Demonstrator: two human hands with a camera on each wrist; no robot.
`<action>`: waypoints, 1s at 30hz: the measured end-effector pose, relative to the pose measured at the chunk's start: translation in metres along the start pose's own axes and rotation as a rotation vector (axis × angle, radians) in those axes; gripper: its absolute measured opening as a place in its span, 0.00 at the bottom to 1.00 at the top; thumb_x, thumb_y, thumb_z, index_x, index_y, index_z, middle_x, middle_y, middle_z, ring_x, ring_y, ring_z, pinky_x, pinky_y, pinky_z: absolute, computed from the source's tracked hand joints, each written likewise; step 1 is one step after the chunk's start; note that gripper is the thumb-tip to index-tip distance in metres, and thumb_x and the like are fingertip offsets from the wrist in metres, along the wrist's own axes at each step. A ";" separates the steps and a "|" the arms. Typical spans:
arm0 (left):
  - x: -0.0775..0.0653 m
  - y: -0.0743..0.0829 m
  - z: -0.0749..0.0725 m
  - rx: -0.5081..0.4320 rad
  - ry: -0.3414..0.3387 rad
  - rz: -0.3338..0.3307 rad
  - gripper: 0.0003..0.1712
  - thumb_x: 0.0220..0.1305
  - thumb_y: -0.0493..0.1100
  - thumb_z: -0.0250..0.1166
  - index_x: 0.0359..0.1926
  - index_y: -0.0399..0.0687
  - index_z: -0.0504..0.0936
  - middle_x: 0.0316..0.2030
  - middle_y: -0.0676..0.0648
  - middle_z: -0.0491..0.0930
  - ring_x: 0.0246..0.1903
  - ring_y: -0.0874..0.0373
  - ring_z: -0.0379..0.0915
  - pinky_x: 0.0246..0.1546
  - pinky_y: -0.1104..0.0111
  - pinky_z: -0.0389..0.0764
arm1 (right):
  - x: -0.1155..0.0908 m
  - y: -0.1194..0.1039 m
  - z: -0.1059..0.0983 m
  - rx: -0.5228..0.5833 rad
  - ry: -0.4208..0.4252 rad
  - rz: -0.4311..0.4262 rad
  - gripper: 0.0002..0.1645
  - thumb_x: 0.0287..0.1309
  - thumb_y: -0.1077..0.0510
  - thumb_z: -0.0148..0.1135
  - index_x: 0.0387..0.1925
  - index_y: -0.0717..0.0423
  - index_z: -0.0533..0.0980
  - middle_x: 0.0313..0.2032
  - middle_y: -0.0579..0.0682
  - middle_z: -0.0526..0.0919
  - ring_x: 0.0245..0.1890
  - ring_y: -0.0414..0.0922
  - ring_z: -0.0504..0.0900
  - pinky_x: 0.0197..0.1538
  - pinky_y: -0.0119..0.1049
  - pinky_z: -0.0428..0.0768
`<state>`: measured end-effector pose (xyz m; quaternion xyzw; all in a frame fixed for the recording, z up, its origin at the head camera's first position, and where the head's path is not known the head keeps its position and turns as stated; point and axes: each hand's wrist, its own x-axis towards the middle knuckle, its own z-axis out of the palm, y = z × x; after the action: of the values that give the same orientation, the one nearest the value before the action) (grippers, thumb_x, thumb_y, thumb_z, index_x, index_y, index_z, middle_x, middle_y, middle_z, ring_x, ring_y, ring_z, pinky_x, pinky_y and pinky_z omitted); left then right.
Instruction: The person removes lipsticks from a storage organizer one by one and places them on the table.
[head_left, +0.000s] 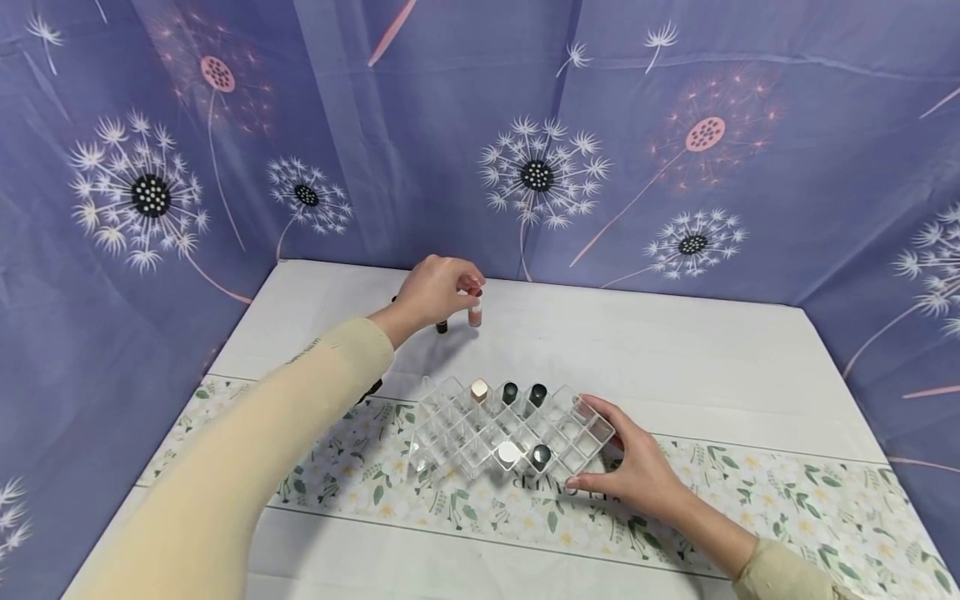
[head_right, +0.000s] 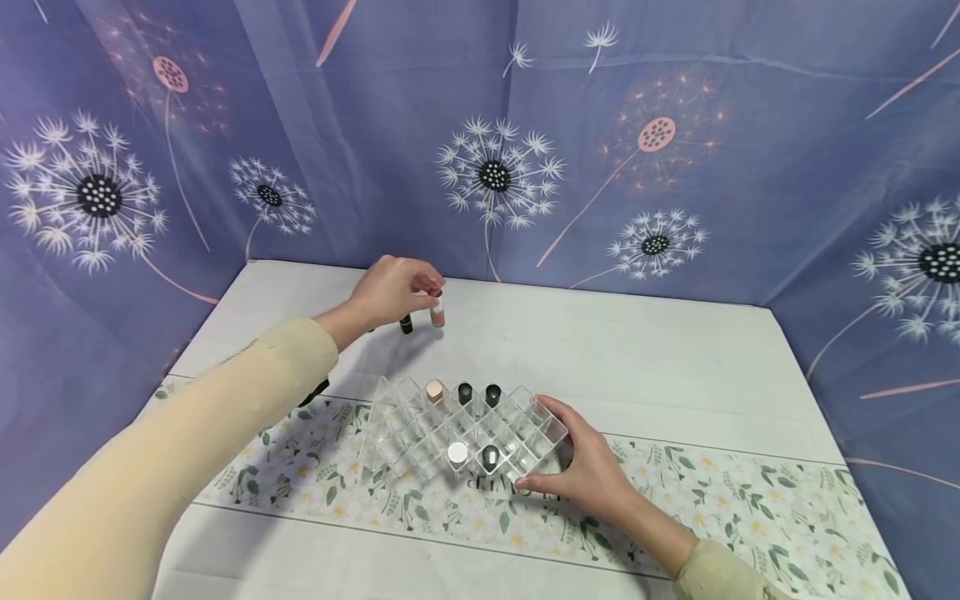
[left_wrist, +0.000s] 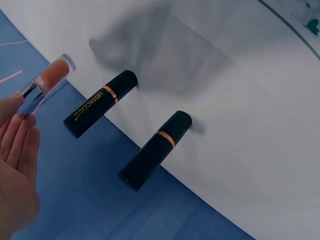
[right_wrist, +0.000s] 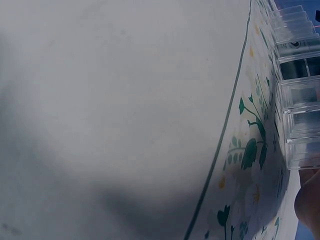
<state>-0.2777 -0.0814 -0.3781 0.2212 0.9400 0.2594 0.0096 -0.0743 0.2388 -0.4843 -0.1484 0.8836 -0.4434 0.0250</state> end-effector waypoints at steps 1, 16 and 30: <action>0.000 0.000 0.001 0.003 0.002 -0.004 0.14 0.64 0.41 0.79 0.50 0.50 0.92 0.44 0.53 0.92 0.49 0.58 0.87 0.57 0.61 0.83 | 0.000 0.000 0.000 -0.001 0.000 0.000 0.68 0.38 0.45 0.92 0.80 0.46 0.65 0.72 0.60 0.75 0.67 0.63 0.79 0.64 0.56 0.83; 0.003 -0.002 0.018 0.050 0.019 -0.015 0.16 0.65 0.43 0.79 0.53 0.50 0.91 0.45 0.54 0.92 0.50 0.56 0.87 0.55 0.61 0.84 | 0.000 0.001 0.000 0.001 -0.001 -0.006 0.68 0.39 0.45 0.92 0.80 0.47 0.64 0.72 0.60 0.75 0.67 0.64 0.79 0.64 0.57 0.83; 0.004 -0.005 0.025 0.069 -0.006 -0.015 0.17 0.61 0.41 0.81 0.51 0.49 0.91 0.45 0.53 0.92 0.49 0.57 0.87 0.54 0.61 0.84 | 0.001 0.004 0.002 -0.011 0.008 -0.010 0.68 0.38 0.45 0.92 0.80 0.46 0.65 0.72 0.60 0.75 0.66 0.62 0.80 0.62 0.55 0.85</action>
<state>-0.2802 -0.0715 -0.4022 0.2154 0.9500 0.2260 0.0067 -0.0761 0.2392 -0.4881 -0.1514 0.8853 -0.4393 0.0186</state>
